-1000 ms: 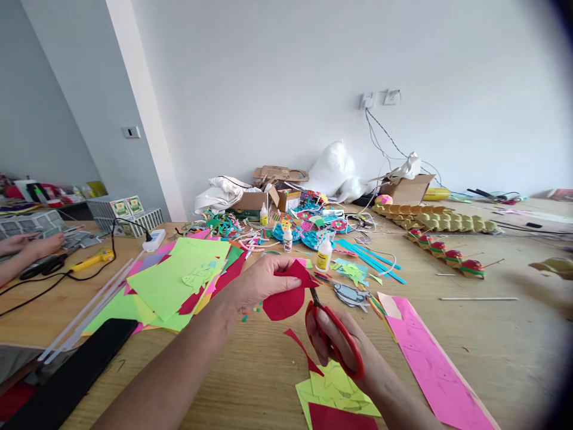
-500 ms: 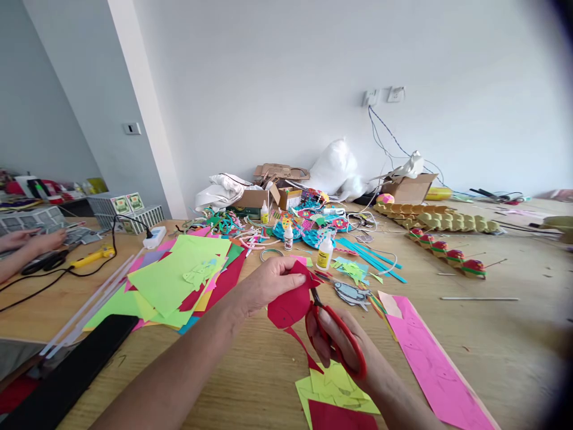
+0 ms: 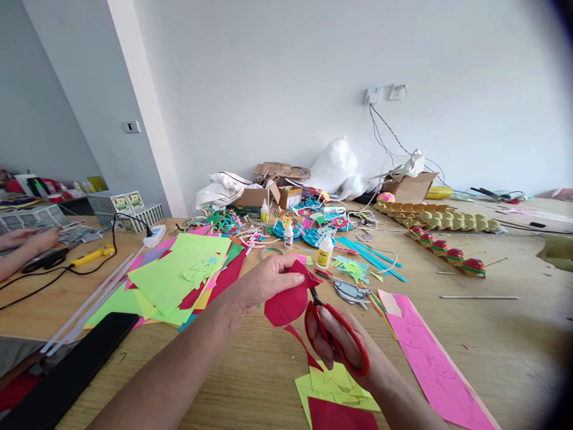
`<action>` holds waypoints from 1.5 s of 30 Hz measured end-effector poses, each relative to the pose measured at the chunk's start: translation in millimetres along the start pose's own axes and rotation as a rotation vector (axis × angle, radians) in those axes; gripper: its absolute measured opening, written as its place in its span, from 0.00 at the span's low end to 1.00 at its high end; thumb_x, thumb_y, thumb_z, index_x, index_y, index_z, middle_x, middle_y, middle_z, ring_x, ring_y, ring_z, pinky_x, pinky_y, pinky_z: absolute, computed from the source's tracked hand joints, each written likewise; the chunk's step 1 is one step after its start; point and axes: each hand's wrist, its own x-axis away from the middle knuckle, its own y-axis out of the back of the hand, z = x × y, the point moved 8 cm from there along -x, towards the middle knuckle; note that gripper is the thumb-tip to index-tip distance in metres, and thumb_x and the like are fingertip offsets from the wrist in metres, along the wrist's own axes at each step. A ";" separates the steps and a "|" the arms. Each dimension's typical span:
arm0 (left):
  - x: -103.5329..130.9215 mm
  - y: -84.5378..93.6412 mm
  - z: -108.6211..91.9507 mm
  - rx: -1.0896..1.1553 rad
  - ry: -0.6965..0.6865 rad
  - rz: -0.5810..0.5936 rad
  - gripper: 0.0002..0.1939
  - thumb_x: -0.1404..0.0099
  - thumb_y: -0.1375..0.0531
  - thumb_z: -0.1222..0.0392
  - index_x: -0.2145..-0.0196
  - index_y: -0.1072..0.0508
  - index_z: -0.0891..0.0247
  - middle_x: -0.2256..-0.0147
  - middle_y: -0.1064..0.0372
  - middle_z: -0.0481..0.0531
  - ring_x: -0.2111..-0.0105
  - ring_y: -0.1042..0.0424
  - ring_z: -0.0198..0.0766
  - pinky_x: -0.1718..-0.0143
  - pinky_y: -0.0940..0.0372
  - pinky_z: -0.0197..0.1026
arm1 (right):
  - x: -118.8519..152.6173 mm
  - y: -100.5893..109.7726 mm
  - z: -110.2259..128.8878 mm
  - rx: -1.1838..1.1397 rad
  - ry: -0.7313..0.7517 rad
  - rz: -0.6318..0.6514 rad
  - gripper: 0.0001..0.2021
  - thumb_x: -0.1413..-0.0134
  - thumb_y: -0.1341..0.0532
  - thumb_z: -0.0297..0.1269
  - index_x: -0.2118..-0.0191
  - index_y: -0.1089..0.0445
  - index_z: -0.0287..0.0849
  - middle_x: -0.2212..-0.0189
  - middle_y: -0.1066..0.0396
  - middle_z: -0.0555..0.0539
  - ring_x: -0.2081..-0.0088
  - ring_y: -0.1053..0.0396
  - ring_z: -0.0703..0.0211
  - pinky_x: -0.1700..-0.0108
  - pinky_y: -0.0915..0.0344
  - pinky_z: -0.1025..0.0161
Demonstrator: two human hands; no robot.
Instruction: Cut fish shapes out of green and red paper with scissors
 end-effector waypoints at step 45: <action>6.9 14.0 -22.4 -0.525 -0.152 -0.032 0.04 0.44 0.42 0.61 0.69 0.30 0.63 0.71 0.33 0.46 0.72 0.35 0.32 0.72 0.43 0.35 | -1.3 52.1 10.8 -0.047 0.127 -0.394 0.15 0.47 0.42 0.48 0.75 0.38 0.42 0.84 0.40 0.55 0.81 0.46 0.67 0.78 0.51 0.69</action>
